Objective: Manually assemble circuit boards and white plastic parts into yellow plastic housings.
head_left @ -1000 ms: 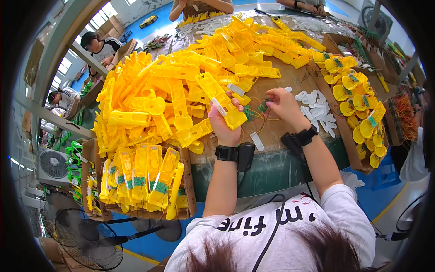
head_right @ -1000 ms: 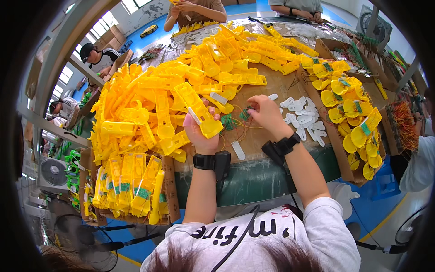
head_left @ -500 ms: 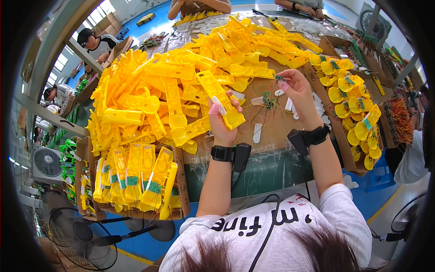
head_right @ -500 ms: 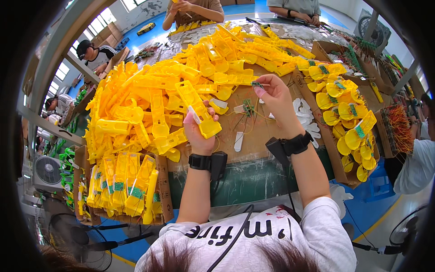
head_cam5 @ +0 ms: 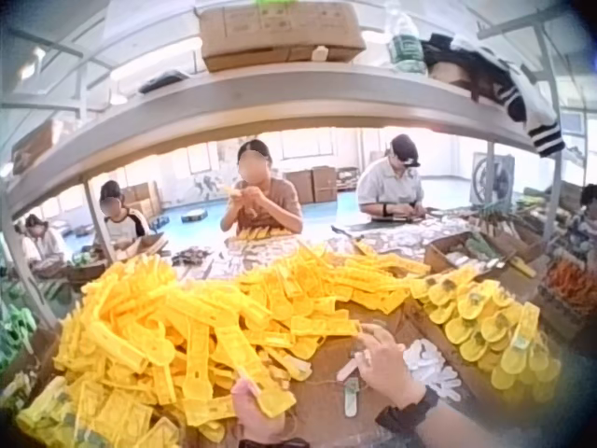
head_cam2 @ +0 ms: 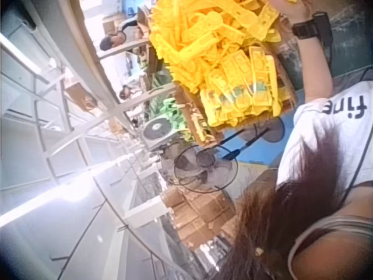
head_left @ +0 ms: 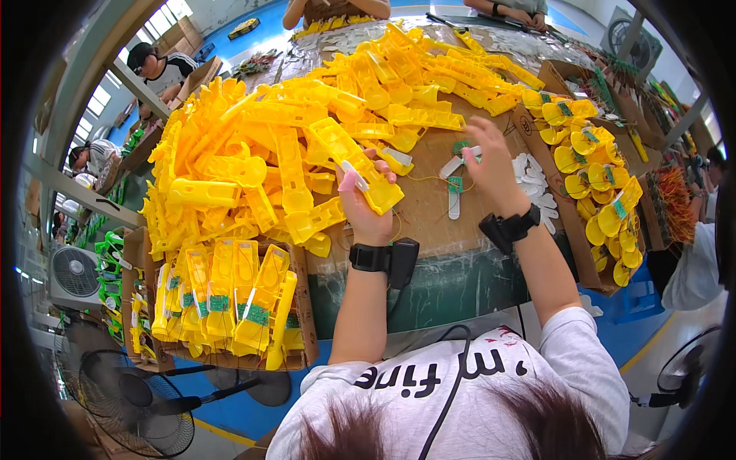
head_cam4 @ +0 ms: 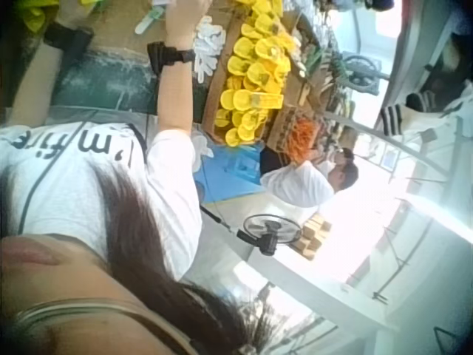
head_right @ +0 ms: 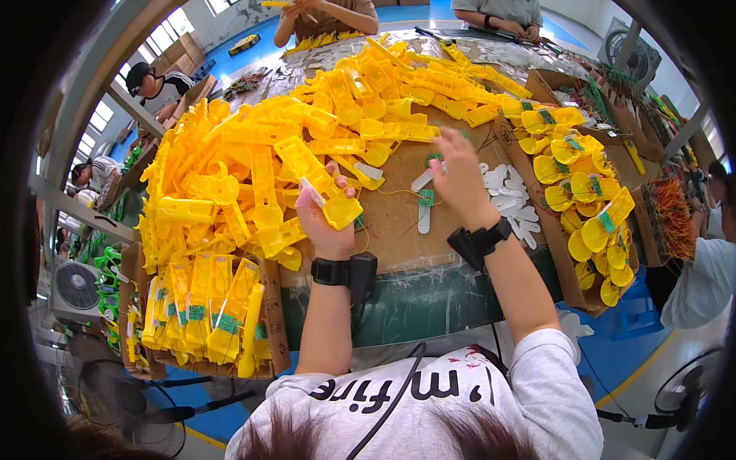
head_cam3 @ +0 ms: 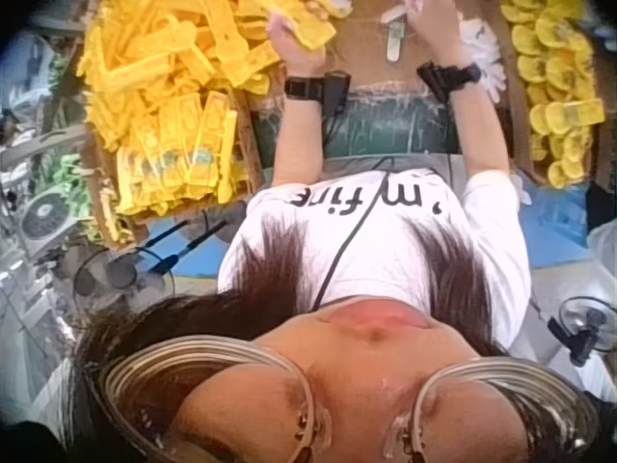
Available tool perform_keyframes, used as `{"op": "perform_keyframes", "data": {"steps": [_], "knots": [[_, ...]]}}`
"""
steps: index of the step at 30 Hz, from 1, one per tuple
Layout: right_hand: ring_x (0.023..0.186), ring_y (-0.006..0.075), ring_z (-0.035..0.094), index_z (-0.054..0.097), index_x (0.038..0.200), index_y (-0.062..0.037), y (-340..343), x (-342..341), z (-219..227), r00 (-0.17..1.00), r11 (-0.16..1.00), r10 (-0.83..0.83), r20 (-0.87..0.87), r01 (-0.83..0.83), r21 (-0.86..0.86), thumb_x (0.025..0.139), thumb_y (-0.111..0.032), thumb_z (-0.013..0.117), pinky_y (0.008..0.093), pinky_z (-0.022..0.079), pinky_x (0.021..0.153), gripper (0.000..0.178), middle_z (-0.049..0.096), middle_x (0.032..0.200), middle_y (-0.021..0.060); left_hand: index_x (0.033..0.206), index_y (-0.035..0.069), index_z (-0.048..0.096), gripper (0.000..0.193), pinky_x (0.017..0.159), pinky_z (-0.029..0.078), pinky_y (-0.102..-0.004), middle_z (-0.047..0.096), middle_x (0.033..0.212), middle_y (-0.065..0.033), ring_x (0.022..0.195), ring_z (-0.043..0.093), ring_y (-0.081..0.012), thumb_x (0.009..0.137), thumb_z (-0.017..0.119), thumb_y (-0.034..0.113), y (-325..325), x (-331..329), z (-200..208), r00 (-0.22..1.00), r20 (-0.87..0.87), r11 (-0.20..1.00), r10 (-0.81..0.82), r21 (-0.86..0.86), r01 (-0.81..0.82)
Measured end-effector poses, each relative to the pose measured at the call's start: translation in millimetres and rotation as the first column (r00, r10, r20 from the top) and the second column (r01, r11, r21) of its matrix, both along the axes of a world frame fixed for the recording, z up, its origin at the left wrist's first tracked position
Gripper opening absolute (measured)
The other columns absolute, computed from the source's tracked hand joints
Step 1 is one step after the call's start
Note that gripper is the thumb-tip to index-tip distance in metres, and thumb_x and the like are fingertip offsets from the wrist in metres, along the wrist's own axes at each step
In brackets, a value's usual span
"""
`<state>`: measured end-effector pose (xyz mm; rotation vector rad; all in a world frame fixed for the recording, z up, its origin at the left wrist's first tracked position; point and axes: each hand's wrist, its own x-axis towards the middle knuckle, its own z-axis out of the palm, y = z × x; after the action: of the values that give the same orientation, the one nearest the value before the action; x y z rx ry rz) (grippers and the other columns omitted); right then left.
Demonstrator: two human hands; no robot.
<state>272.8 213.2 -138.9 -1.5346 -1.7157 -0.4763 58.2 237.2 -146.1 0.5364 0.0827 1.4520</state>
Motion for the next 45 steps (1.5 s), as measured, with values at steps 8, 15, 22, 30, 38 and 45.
{"op": "perform_keyframes", "data": {"steps": [8,15,22,30,38,45], "knots": [[0.093,0.0298,0.052,0.052,0.097,-0.003,-21,-9,0,0.987,0.731,0.147,-0.065,-0.153,-0.665,0.068,-0.01,0.063,0.036,0.044,0.077,0.032,0.055,0.094,0.0129,0.116,0.009,0.039,0.04,0.064,0.043,-0.0312,0.049,0.102,-0.0119,0.081,0.05,-0.0196,0.082,0.046,0.03,3,-1,-2,0.999,-0.013,1.0,0.03,0.006,-0.03],[0.083,0.0201,0.058,0.053,0.098,-0.0042,-30,-5,11,0.759,0.624,0.096,-0.644,-0.55,-0.555,0.074,-0.008,0.061,0.0289,0.048,0.073,0.026,0.057,0.09,0.0073,0.123,0.011,0.032,0.045,0.062,0.045,-0.0305,0.05,0.098,-0.0103,0.074,0.052,-0.0182,0.081,0.045,0.023,0,1,1,1.0,-0.012,1.0,0.014,-0.014,-0.014],[0.082,0.0106,0.056,0.054,0.107,-0.001,-31,2,41,-0.184,0.638,-0.087,-0.979,-0.765,0.087,0.086,-0.008,0.052,0.0225,0.048,0.074,0.023,0.056,0.097,0.0035,0.119,0.011,0.036,0.04,0.062,0.044,-0.0312,0.05,0.099,-0.0106,0.076,0.052,-0.0189,0.082,0.045,0.025,0,2,-1,1.0,-0.024,1.0,0.012,-0.009,-0.012],[0.073,0.0068,0.056,0.052,0.113,-0.0023,-29,-4,32,0.011,0.683,0.015,-1.0,-0.731,0.002,0.087,-0.016,0.053,0.0191,0.046,0.069,0.03,0.058,0.097,0.0054,0.121,0.011,0.033,0.041,0.061,0.045,-0.0306,0.051,0.099,-0.0108,0.074,0.052,-0.0181,0.083,0.044,0.023,-1,4,-1,1.0,-0.021,0.999,-0.008,-0.034,0.008],[0.063,0.0054,0.053,0.051,0.105,-0.002,-28,-19,39,0.178,0.762,0.077,-0.981,-0.645,-0.057,0.088,-0.024,0.05,0.018,0.043,0.058,0.028,0.06,0.079,0.0048,0.116,0.009,0.037,0.038,0.065,0.045,-0.0306,0.05,0.101,-0.0091,0.079,0.051,-0.0174,0.082,0.05,0.02,-3,3,2,0.995,-0.093,1.0,0.02,0.018,-0.019],[0.061,0.0069,0.054,0.046,0.1,-0.0029,-32,-42,35,0.245,0.749,0.125,-0.961,-0.659,-0.07,0.09,-0.024,0.047,0.0182,0.045,0.059,0.023,0.058,0.078,0.0047,0.116,0.008,0.035,0.048,0.067,0.047,-0.0276,0.05,0.1,-0.0067,0.079,0.054,-0.0148,0.075,0.06,0.003,-17,19,3,0.827,-0.551,0.987,0.112,0.156,-0.029]]}}
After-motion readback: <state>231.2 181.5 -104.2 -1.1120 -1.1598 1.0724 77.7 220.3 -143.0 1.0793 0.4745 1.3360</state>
